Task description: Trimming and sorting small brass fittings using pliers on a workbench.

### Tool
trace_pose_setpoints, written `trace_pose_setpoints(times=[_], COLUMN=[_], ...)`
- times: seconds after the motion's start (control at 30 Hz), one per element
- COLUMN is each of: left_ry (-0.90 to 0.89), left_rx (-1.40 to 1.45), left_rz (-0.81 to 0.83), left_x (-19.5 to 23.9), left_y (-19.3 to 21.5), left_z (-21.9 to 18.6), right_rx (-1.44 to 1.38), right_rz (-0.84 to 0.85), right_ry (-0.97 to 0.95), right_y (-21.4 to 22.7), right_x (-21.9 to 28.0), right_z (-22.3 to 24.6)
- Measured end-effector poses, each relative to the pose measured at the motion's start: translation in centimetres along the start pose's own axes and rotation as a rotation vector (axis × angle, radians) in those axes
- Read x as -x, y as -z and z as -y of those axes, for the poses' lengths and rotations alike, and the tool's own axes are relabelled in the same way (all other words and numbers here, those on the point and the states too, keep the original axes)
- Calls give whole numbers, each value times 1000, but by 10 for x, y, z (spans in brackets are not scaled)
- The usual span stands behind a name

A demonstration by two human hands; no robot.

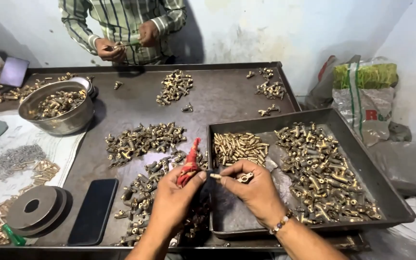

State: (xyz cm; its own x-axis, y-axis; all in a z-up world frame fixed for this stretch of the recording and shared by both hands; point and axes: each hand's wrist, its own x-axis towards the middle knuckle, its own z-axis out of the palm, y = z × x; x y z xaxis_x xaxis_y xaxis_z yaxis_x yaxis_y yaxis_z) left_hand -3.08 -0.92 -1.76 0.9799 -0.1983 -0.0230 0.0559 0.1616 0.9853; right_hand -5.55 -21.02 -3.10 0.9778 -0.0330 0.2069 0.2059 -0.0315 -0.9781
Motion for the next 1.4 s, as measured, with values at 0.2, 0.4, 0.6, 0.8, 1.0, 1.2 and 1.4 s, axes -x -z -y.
trace_pose_setpoints(times=[0.2,0.4,0.6,0.8,1.0,1.2,1.4], left_ry=[3,-96,-542,-521,-371,-180,-153], left_rx=[-59,-464,-679,-791,-910,-442,-199], left_rz=[109,18,-56,-126,-190,-143,26], left_x=[3,21,32,29,20,30,21], left_y=[-3,-12,-26,-22,-9,-21,-27], left_z=[13,-1,-29,-33,-13,-27,-20], right_rx=[39,-307,-414,-570,-570,-460,-439], right_rz=[-23,-168,-3,87,161,175,153], right_ry=[117,-290,-381,-429,-403,-385,-428], right_y=[-1,6,-1,-6,-6,-14,-15], right_x=[3,-3,3,7,9,10,10], right_z=[-5,10,-3,15,4,22,5])
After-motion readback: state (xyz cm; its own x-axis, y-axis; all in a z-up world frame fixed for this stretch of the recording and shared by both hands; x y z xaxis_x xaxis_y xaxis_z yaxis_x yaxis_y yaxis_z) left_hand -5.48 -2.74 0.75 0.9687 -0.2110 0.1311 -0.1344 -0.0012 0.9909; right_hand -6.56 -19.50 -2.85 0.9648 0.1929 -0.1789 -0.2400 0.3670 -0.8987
